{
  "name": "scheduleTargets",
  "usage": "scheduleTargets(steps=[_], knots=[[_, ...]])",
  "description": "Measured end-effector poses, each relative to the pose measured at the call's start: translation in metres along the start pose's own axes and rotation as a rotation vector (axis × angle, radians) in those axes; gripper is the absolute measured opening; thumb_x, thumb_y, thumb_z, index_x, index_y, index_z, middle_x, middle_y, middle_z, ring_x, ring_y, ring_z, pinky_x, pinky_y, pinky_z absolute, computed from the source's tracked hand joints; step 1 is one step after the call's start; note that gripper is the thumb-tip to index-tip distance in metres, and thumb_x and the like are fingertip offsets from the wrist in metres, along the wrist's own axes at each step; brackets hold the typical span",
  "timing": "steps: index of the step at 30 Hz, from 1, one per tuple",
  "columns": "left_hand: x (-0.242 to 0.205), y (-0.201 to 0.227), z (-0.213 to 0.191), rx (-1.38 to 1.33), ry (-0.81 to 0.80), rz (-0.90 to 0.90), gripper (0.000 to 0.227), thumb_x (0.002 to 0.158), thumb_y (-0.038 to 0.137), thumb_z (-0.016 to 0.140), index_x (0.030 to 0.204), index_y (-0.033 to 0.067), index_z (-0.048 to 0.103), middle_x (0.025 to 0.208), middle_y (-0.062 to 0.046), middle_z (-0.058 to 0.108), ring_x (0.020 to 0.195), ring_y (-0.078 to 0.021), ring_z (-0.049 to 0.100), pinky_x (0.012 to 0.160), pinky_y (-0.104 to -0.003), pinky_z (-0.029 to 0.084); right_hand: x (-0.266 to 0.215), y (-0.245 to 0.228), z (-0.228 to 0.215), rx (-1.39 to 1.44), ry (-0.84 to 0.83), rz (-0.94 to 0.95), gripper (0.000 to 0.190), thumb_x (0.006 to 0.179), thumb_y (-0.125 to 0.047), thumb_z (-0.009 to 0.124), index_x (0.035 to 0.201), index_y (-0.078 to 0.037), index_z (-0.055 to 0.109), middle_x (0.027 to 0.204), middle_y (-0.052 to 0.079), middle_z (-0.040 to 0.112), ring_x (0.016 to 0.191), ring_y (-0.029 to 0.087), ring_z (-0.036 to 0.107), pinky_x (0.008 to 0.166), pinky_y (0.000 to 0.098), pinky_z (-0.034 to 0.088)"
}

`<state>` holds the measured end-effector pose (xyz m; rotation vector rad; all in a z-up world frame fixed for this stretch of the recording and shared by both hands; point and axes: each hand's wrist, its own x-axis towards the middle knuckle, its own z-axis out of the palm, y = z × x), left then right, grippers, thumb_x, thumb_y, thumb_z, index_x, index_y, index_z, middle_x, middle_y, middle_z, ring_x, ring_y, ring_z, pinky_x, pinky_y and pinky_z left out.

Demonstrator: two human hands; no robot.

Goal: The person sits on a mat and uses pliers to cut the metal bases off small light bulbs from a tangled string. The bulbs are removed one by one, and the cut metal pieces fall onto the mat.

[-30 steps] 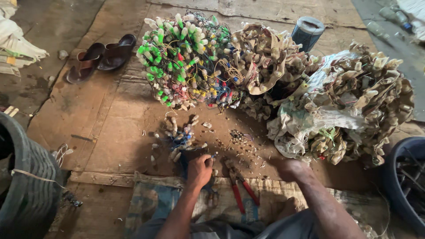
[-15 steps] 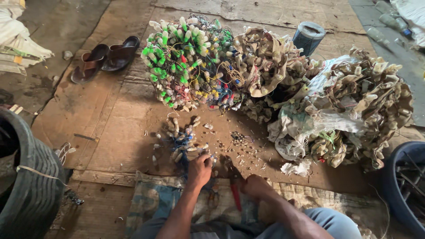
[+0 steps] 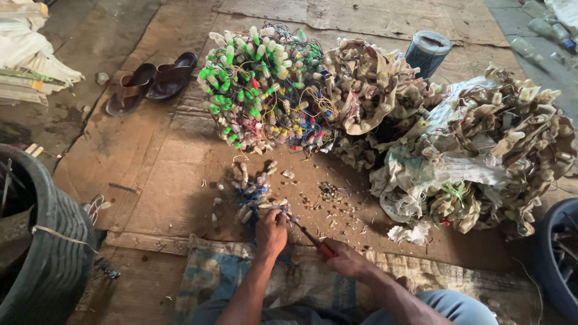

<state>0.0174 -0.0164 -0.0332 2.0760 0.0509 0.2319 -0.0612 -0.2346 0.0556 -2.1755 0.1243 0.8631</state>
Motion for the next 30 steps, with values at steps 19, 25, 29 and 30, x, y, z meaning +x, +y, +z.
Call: scheduleTargets(steps=[19, 25, 29, 30], knots=[[0.007, -0.047, 0.017, -0.118, -0.059, 0.190, 0.013, 0.083, 0.010, 0.060, 0.081, 0.0023, 0.070, 0.088, -0.019, 0.071, 0.088, -0.0394, 0.067, 0.079, -0.044, 0.051, 0.030, 0.040, 0.010, 0.387, -0.147, -0.080, 0.028, 0.088, -0.019, 0.063, 0.114, -0.007, 0.063, 0.091, 0.005, 0.055, 0.082, 0.019, 0.052, 0.072, 0.0344, 0.046], [0.007, -0.055, 0.021, -0.125, -0.072, 0.178, 0.016, 0.082, 0.011, 0.058, 0.079, 0.0024, 0.070, 0.088, -0.018, 0.070, 0.088, -0.0386, 0.066, 0.080, -0.043, 0.051, 0.025, 0.041, 0.005, 0.107, -0.036, -0.215, 0.030, 0.081, -0.012, 0.063, 0.111, -0.008, 0.062, 0.087, 0.006, 0.061, 0.075, 0.015, 0.057, 0.064, 0.0305, 0.047], [0.007, -0.051, 0.018, -0.073, -0.070, 0.255, 0.017, 0.084, 0.014, 0.056, 0.081, 0.0036, 0.070, 0.089, -0.018, 0.071, 0.088, -0.0377, 0.066, 0.080, -0.043, 0.051, 0.000, 0.000, 0.005, 0.260, -0.033, -0.048, 0.034, 0.081, -0.012, 0.067, 0.113, -0.008, 0.059, 0.085, 0.003, 0.063, 0.072, 0.017, 0.062, 0.063, 0.0325, 0.054], [0.007, -0.049, 0.017, -0.106, -0.077, 0.193, 0.017, 0.084, 0.014, 0.057, 0.082, 0.0033, 0.070, 0.089, -0.018, 0.071, 0.088, -0.0380, 0.067, 0.080, -0.043, 0.052, -0.004, -0.008, 0.007, 0.321, -0.031, 0.007, 0.035, 0.081, -0.014, 0.070, 0.114, -0.009, 0.057, 0.084, 0.003, 0.063, 0.071, 0.018, 0.064, 0.063, 0.0341, 0.057]])
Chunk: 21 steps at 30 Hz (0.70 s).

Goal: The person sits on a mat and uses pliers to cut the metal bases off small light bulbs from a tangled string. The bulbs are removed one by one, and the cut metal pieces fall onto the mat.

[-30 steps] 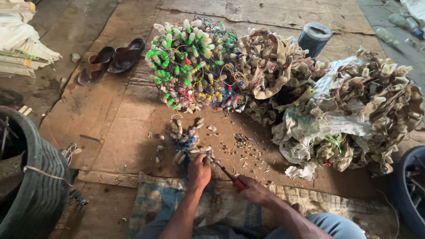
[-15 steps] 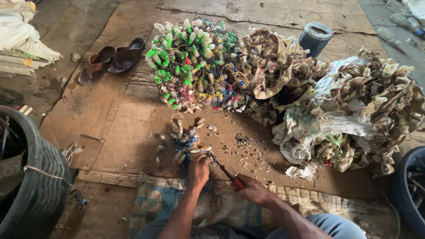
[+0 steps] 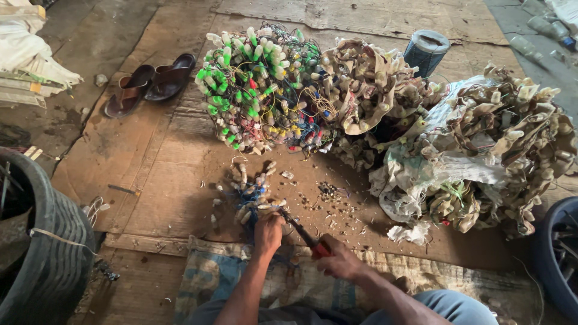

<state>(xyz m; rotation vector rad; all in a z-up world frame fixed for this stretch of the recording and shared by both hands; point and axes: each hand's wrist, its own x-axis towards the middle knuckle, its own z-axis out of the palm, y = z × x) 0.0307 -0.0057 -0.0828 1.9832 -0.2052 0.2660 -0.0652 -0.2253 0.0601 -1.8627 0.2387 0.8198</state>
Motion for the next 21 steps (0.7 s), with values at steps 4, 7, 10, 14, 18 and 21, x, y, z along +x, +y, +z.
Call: scheduleTargets(steps=[4, 7, 10, 14, 18, 21], knots=[[0.000, 0.011, -0.004, -0.026, 0.005, -0.074, 0.018, 0.084, 0.015, 0.059, 0.086, 0.0024, 0.071, 0.090, -0.020, 0.072, 0.088, -0.0399, 0.068, 0.079, -0.044, 0.053, -0.002, -0.009, 0.020, -0.117, 0.146, 0.018, 0.021, 0.091, -0.024, 0.065, 0.110, -0.022, 0.057, 0.071, 0.004, 0.062, 0.057, 0.018, 0.057, 0.052, 0.0359, 0.048], [0.002, 0.020, -0.006, -0.009, -0.004, -0.099, 0.019, 0.085, 0.018, 0.062, 0.090, 0.0028, 0.073, 0.090, -0.020, 0.072, 0.088, -0.0409, 0.068, 0.078, -0.046, 0.053, 0.010, 0.002, 0.029, -0.265, 0.244, -0.003, 0.020, 0.095, -0.033, 0.066, 0.093, -0.013, 0.067, 0.065, 0.002, 0.061, 0.053, 0.014, 0.055, 0.049, 0.0325, 0.044], [0.002, 0.025, -0.007, 0.042, -0.014, -0.123, 0.021, 0.087, 0.020, 0.061, 0.090, 0.0039, 0.074, 0.089, -0.021, 0.072, 0.089, -0.0428, 0.068, 0.076, -0.048, 0.053, 0.022, 0.014, 0.016, 0.064, 0.224, 0.068, 0.031, 0.096, -0.032, 0.069, 0.084, -0.004, 0.065, 0.061, 0.004, 0.059, 0.047, 0.015, 0.052, 0.043, 0.0329, 0.042], [0.003, 0.027, -0.013, 0.040, -0.034, -0.261, 0.025, 0.087, 0.026, 0.061, 0.085, 0.0064, 0.076, 0.085, -0.019, 0.075, 0.086, -0.0402, 0.072, 0.075, -0.048, 0.055, 0.028, 0.015, -0.015, 0.257, 0.259, 0.148, 0.035, 0.095, -0.034, 0.070, 0.080, -0.003, 0.065, 0.057, 0.009, 0.057, 0.042, 0.017, 0.052, 0.039, 0.0355, 0.041], [0.004, 0.029, -0.011, 0.072, -0.134, -0.254, 0.037, 0.095, 0.040, 0.060, 0.086, 0.0077, 0.076, 0.080, -0.016, 0.077, 0.085, -0.0388, 0.073, 0.078, -0.048, 0.055, 0.025, 0.010, -0.020, -0.077, 0.301, 0.131, 0.029, 0.094, -0.037, 0.070, 0.082, -0.010, 0.071, 0.057, 0.005, 0.057, 0.045, 0.017, 0.050, 0.040, 0.0366, 0.042], [0.002, 0.027, -0.010, 0.307, -0.243, -0.206, 0.033, 0.100, 0.039, 0.056, 0.101, 0.0123, 0.075, 0.084, -0.017, 0.077, 0.085, -0.0389, 0.073, 0.078, -0.049, 0.055, 0.027, 0.013, -0.017, -0.140, 0.324, 0.141, 0.032, 0.093, -0.038, 0.071, 0.083, -0.007, 0.069, 0.058, 0.012, 0.063, 0.047, 0.020, 0.061, 0.043, 0.0358, 0.047]])
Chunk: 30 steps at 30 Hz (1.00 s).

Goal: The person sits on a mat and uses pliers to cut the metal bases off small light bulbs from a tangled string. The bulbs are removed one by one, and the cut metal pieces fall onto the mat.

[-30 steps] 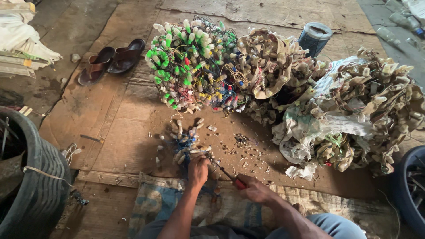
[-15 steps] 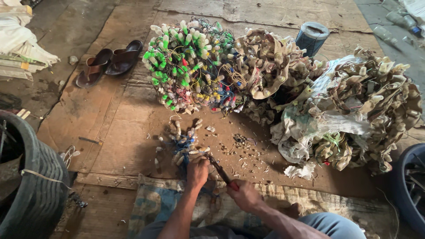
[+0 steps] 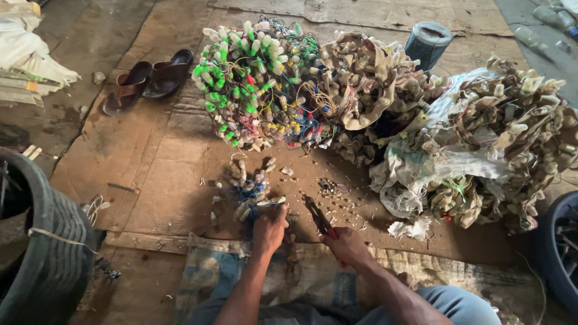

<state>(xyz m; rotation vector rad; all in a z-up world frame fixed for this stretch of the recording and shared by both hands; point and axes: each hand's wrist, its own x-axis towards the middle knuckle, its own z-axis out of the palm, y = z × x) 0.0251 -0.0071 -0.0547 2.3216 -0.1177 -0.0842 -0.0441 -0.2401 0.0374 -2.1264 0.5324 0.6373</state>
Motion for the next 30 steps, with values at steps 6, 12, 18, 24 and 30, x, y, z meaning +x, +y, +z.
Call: scheduleTargets(steps=[6, 12, 18, 24, 30], knots=[[-0.016, 0.006, 0.023, 0.208, 0.076, 0.074, 0.035, 0.087, 0.032, 0.067, 0.114, 0.0104, 0.072, 0.102, -0.020, 0.073, 0.085, -0.0403, 0.073, 0.074, -0.050, 0.057, 0.027, 0.017, -0.008, -0.242, 0.000, -0.119, 0.027, 0.088, -0.033, 0.067, 0.083, -0.008, 0.076, 0.068, 0.010, 0.075, 0.063, 0.020, 0.073, 0.063, 0.0386, 0.056], [-0.026, 0.031, 0.009, 0.313, 0.057, 0.111, 0.024, 0.089, 0.022, 0.063, 0.108, 0.0121, 0.074, 0.109, -0.016, 0.072, 0.089, -0.0367, 0.073, 0.077, -0.047, 0.059, 0.032, 0.027, -0.003, -0.632, -0.257, -0.169, 0.030, 0.083, -0.031, 0.068, 0.086, -0.004, 0.082, 0.080, 0.016, 0.075, 0.083, 0.030, 0.078, 0.080, 0.0405, 0.061], [-0.018, 0.060, -0.032, 0.174, 0.488, 0.364, 0.021, 0.091, 0.017, 0.064, 0.106, 0.0071, 0.074, 0.108, -0.012, 0.072, 0.102, -0.0345, 0.068, 0.089, -0.045, 0.054, 0.024, 0.023, 0.003, -0.584, -0.052, -0.026, 0.037, 0.088, -0.040, 0.077, 0.098, -0.004, 0.075, 0.104, 0.022, 0.073, 0.102, 0.040, 0.071, 0.087, 0.0491, 0.057], [0.010, 0.049, 0.006, 0.594, 0.300, 0.324, 0.020, 0.081, 0.026, 0.074, 0.092, 0.0083, 0.075, 0.106, -0.012, 0.072, 0.115, -0.0340, 0.061, 0.098, -0.053, 0.044, 0.017, 0.007, 0.003, -0.710, -0.115, -0.093, 0.021, 0.068, -0.016, 0.087, 0.083, -0.004, 0.078, 0.097, 0.022, 0.075, 0.096, 0.038, 0.074, 0.083, 0.0509, 0.058], [0.015, 0.019, 0.008, 0.483, 0.421, 0.343, 0.023, 0.081, 0.018, 0.069, 0.099, 0.0032, 0.074, 0.112, -0.018, 0.072, 0.110, -0.0379, 0.063, 0.096, -0.051, 0.047, -0.001, -0.014, -0.012, -0.883, -0.266, 0.009, 0.029, 0.066, -0.017, 0.088, 0.094, -0.009, 0.084, 0.100, 0.020, 0.074, 0.097, 0.035, 0.073, 0.087, 0.0430, 0.060]])
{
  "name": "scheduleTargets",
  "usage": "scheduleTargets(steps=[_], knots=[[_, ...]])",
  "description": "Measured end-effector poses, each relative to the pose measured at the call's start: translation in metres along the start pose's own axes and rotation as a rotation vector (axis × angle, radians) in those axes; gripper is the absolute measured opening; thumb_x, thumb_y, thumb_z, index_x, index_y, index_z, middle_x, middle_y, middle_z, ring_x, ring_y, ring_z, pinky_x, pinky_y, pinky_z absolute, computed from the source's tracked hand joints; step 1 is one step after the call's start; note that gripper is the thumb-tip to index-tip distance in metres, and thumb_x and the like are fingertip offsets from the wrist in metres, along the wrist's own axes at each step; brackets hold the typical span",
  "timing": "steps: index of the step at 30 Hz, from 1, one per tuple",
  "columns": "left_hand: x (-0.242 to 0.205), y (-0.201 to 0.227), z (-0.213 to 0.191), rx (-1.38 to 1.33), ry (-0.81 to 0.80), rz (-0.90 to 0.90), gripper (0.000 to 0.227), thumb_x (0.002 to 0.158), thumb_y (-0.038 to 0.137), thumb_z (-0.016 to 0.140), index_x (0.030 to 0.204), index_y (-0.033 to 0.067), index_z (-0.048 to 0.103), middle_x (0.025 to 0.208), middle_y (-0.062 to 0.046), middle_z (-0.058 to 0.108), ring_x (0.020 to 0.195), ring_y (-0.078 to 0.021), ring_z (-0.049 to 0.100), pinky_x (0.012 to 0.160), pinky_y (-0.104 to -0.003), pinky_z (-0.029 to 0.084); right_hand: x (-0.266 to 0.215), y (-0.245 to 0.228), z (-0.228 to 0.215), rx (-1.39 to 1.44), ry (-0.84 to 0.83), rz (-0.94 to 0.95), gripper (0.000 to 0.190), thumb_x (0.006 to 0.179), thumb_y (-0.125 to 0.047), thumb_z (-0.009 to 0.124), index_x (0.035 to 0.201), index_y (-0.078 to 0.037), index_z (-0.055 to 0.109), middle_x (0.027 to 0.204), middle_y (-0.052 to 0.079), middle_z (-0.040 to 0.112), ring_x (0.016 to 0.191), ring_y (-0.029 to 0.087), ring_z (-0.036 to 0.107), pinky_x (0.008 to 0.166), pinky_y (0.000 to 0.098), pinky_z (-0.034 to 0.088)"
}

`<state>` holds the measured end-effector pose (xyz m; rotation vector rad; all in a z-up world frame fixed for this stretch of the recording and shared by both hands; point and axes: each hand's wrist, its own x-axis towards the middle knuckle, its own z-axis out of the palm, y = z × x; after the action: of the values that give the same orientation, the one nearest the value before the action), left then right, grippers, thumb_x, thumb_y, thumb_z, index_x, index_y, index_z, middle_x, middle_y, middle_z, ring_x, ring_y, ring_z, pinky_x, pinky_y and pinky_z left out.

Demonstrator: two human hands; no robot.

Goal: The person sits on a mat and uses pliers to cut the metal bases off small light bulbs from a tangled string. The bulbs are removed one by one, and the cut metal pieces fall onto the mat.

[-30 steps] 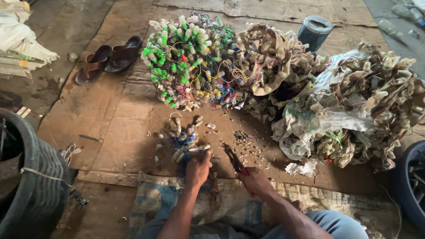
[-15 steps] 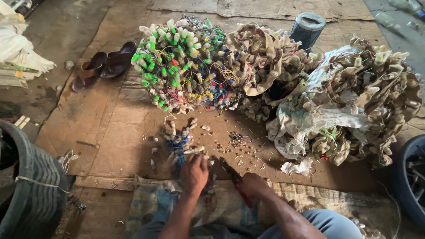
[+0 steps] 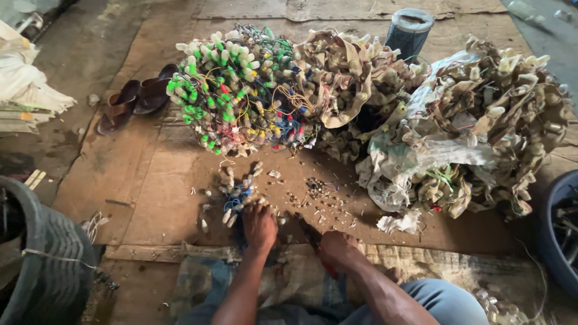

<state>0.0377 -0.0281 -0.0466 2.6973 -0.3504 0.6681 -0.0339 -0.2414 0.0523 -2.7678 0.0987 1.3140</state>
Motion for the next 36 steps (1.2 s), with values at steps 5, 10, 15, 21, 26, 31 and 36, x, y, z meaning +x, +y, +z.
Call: scheduleTargets(steps=[5, 10, 15, 21, 26, 31, 36], knots=[[-0.001, -0.004, -0.042, -0.486, -0.070, -0.227, 0.029, 0.094, 0.013, 0.065, 0.122, 0.0033, 0.070, 0.111, -0.021, 0.070, 0.102, -0.0439, 0.064, 0.087, -0.050, 0.050, -0.004, -0.009, -0.011, 0.382, 0.403, -0.229, 0.039, 0.090, -0.030, 0.065, 0.126, -0.016, 0.070, 0.109, 0.017, 0.073, 0.098, 0.032, 0.071, 0.087, 0.0460, 0.056], [-0.002, 0.002, -0.084, -0.454, -0.104, 0.007, 0.033, 0.088, 0.007, 0.067, 0.120, 0.0116, 0.074, 0.109, -0.018, 0.072, 0.101, -0.0415, 0.067, 0.089, -0.049, 0.052, 0.038, -0.043, 0.000, 0.957, 0.527, -0.650, 0.047, 0.095, -0.032, 0.067, 0.131, -0.002, 0.060, 0.107, 0.016, 0.073, 0.093, 0.024, 0.073, 0.081, 0.0405, 0.059], [-0.005, 0.011, -0.097, -0.422, -0.111, 0.066, 0.038, 0.077, 0.005, 0.069, 0.115, 0.0068, 0.072, 0.105, -0.020, 0.071, 0.102, -0.0429, 0.064, 0.090, -0.052, 0.049, 0.088, -0.053, 0.027, 0.910, 0.522, -0.773, 0.034, 0.100, -0.027, 0.063, 0.110, 0.003, 0.077, 0.087, 0.013, 0.078, 0.077, 0.017, 0.074, 0.071, 0.0322, 0.059], [0.004, 0.002, -0.072, -0.367, -0.181, 0.027, 0.016, 0.077, 0.003, 0.067, 0.093, 0.0048, 0.068, 0.101, -0.019, 0.070, 0.101, -0.0413, 0.063, 0.090, -0.051, 0.049, 0.107, -0.032, 0.025, 1.407, 0.460, -0.692, 0.037, 0.094, -0.022, 0.060, 0.121, 0.001, 0.067, 0.087, 0.010, 0.074, 0.073, 0.017, 0.067, 0.064, 0.0335, 0.057], [0.002, -0.006, -0.062, -0.320, -0.247, 0.060, 0.004, 0.083, 0.008, 0.070, 0.087, 0.0072, 0.071, 0.094, -0.014, 0.073, 0.100, -0.0382, 0.063, 0.092, -0.050, 0.049, 0.083, -0.036, 0.012, 1.438, 0.312, -0.464, 0.037, 0.091, -0.025, 0.065, 0.116, 0.003, 0.072, 0.080, 0.009, 0.071, 0.065, 0.018, 0.064, 0.056, 0.0336, 0.053], [0.004, 0.001, -0.064, -0.368, -0.123, 0.129, 0.020, 0.079, 0.011, 0.073, 0.097, 0.0057, 0.077, 0.099, -0.017, 0.073, 0.104, -0.0387, 0.064, 0.096, -0.049, 0.048, 0.071, -0.043, 0.003, 1.392, 0.353, -0.462, 0.033, 0.096, -0.030, 0.067, 0.094, 0.003, 0.069, 0.067, 0.007, 0.063, 0.056, 0.016, 0.058, 0.049, 0.0334, 0.047], [0.009, 0.008, -0.066, -0.379, -0.208, 0.127, 0.026, 0.078, 0.017, 0.075, 0.099, 0.0024, 0.077, 0.098, -0.018, 0.073, 0.102, -0.0387, 0.063, 0.100, -0.050, 0.043, 0.070, -0.047, 0.002, 1.504, 0.307, -0.332, 0.035, 0.098, -0.031, 0.067, 0.081, -0.001, 0.061, 0.064, 0.006, 0.057, 0.054, 0.017, 0.054, 0.048, 0.0335, 0.043]])
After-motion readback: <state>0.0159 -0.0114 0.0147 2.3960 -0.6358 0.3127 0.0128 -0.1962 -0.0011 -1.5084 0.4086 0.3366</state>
